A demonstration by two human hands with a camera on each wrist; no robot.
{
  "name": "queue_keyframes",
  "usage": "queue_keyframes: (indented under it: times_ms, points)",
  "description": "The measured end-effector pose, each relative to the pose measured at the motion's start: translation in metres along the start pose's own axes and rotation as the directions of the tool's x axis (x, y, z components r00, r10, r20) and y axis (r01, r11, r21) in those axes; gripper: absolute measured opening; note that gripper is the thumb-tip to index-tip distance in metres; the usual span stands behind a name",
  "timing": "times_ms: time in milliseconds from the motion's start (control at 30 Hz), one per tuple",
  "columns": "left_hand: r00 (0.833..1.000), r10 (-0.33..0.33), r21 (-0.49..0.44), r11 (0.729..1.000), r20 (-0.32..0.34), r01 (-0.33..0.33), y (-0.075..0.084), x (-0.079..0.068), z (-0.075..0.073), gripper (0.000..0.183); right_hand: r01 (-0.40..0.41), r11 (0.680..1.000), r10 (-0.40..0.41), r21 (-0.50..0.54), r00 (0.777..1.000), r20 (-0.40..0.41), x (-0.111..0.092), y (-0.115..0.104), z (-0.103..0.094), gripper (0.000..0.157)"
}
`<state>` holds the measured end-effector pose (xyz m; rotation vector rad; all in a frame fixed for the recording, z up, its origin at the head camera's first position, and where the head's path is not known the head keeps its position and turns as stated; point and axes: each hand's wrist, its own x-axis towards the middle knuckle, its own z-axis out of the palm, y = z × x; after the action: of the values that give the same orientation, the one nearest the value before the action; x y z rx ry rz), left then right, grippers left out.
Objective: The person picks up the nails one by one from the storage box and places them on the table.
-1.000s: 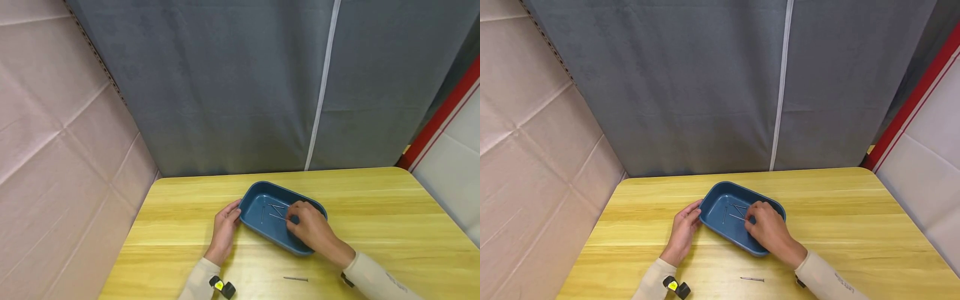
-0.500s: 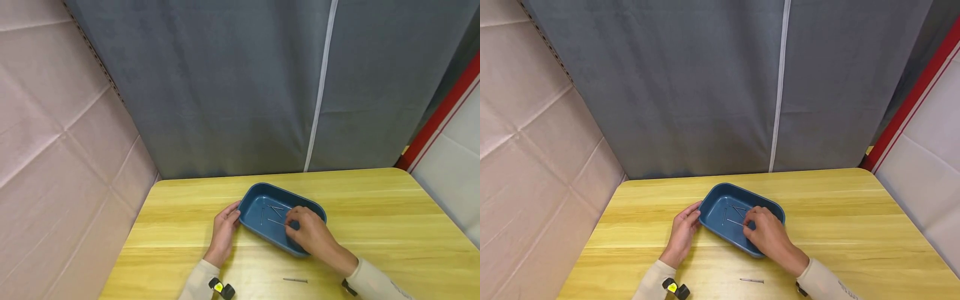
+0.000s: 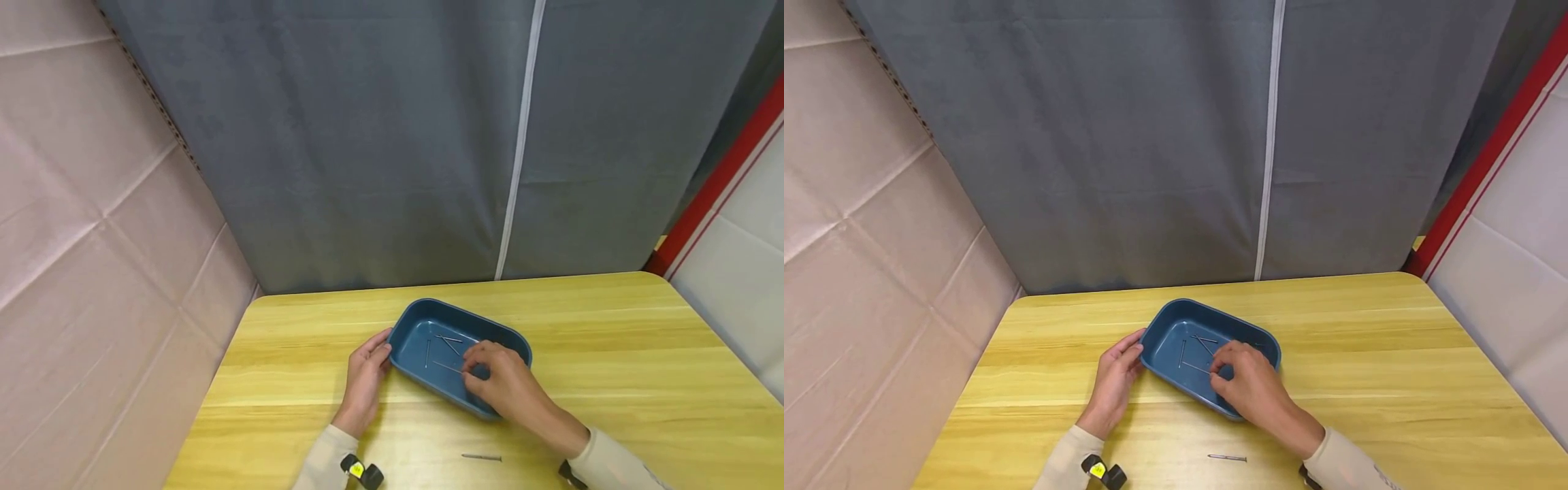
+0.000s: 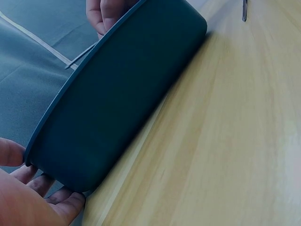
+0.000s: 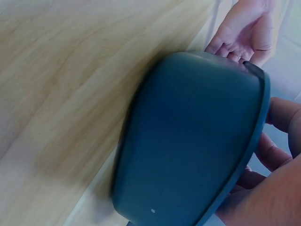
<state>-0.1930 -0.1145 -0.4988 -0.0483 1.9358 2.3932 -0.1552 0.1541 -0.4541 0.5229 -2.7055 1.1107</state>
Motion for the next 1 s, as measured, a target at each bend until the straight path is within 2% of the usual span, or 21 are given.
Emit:
queue_keyframes:
  times_ms: [167, 367, 533, 1000]
  points:
    - [1.0, -0.001, 0.006, 1.0, -0.006, 0.001, 0.0, -0.001, -0.001, 0.043, 0.027, 0.999, -0.027, 0.021, 1.0, -0.005, -0.001, -0.004, -0.001, 0.022]
    - [1.0, -0.004, 0.001, 1.0, -0.009, 0.004, -0.001, -0.001, -0.002, 0.043, 0.023, 0.996, -0.023, 0.081, 1.0, 0.005, -0.003, -0.009, 0.001, 0.018]
    - [1.0, -0.001, 0.003, 1.0, -0.006, 0.001, -0.002, 0.0, -0.002, 0.043, 0.046, 0.991, -0.045, 0.128, 0.999, -0.018, -0.008, -0.012, 0.003, 0.02]
    - [1.0, -0.002, 0.007, 1.0, -0.001, 0.002, 0.0, -0.001, -0.001, 0.043, 0.072, 0.991, -0.059, 0.113, 0.991, -0.117, -0.024, -0.018, 0.01, 0.033]
